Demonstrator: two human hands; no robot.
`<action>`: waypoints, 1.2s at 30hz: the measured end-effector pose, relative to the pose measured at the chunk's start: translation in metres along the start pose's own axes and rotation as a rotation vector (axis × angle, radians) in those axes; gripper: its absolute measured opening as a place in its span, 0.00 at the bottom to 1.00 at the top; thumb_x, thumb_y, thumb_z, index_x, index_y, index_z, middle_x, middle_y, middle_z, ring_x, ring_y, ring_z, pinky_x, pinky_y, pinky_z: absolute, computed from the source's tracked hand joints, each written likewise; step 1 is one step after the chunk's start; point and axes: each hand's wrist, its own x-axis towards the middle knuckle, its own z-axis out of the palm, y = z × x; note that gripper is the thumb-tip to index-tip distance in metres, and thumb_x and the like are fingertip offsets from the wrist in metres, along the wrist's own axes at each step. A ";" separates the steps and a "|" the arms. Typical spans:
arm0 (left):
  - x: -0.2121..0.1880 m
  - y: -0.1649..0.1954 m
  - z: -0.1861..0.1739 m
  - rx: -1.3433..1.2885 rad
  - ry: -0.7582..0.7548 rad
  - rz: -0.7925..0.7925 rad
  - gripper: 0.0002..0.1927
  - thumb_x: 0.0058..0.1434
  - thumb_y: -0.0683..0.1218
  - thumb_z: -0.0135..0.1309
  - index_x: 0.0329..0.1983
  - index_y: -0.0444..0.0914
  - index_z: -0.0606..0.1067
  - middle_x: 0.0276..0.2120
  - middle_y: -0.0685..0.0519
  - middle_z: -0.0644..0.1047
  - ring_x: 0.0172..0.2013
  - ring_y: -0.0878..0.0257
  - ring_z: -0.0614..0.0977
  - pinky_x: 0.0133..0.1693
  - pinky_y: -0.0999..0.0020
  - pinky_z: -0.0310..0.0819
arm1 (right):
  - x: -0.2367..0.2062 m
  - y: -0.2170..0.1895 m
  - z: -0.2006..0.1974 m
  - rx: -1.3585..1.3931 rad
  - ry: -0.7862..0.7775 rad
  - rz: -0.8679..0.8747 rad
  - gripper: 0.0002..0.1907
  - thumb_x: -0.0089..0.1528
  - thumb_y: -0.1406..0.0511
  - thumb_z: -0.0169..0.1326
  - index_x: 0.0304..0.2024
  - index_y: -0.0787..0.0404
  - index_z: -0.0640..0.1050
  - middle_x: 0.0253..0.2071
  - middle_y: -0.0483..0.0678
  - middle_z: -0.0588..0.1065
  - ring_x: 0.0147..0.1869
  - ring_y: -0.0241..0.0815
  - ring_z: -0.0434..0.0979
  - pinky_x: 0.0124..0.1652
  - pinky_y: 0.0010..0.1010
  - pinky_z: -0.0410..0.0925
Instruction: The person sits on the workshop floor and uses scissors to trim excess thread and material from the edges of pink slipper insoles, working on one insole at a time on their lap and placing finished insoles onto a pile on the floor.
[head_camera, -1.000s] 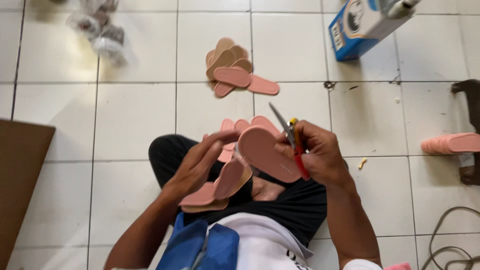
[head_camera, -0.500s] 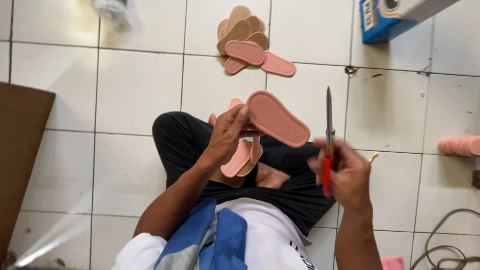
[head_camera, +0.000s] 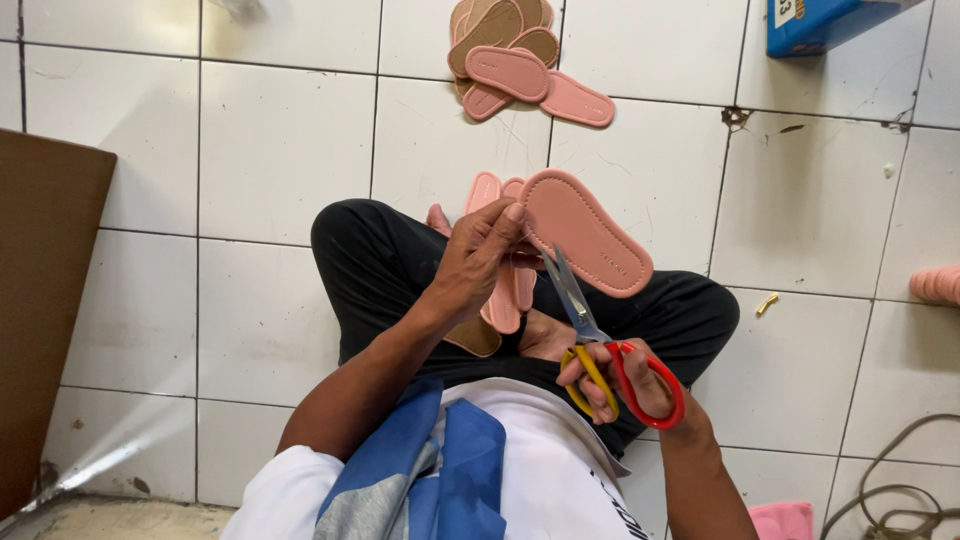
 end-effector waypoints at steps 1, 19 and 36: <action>0.000 0.000 0.000 0.000 0.005 -0.003 0.23 0.75 0.59 0.42 0.47 0.35 0.74 0.37 0.50 0.81 0.40 0.62 0.86 0.47 0.65 0.85 | 0.000 0.000 -0.001 -0.006 0.005 0.008 0.52 0.60 0.34 0.50 0.44 0.84 0.76 0.23 0.49 0.70 0.22 0.35 0.68 0.24 0.25 0.68; -0.005 0.005 -0.001 0.063 0.038 -0.007 0.25 0.75 0.61 0.42 0.47 0.35 0.75 0.36 0.52 0.80 0.38 0.66 0.83 0.44 0.70 0.83 | -0.005 -0.001 -0.004 -0.041 -0.063 -0.010 0.50 0.62 0.34 0.49 0.41 0.82 0.78 0.23 0.49 0.71 0.21 0.34 0.67 0.22 0.23 0.64; -0.005 -0.001 -0.001 0.057 -0.021 -0.033 0.24 0.75 0.60 0.43 0.48 0.35 0.74 0.35 0.52 0.79 0.38 0.64 0.85 0.44 0.66 0.86 | -0.008 0.006 -0.010 0.027 -0.015 -0.019 0.45 0.65 0.38 0.50 0.38 0.81 0.76 0.26 0.55 0.75 0.21 0.37 0.68 0.21 0.25 0.64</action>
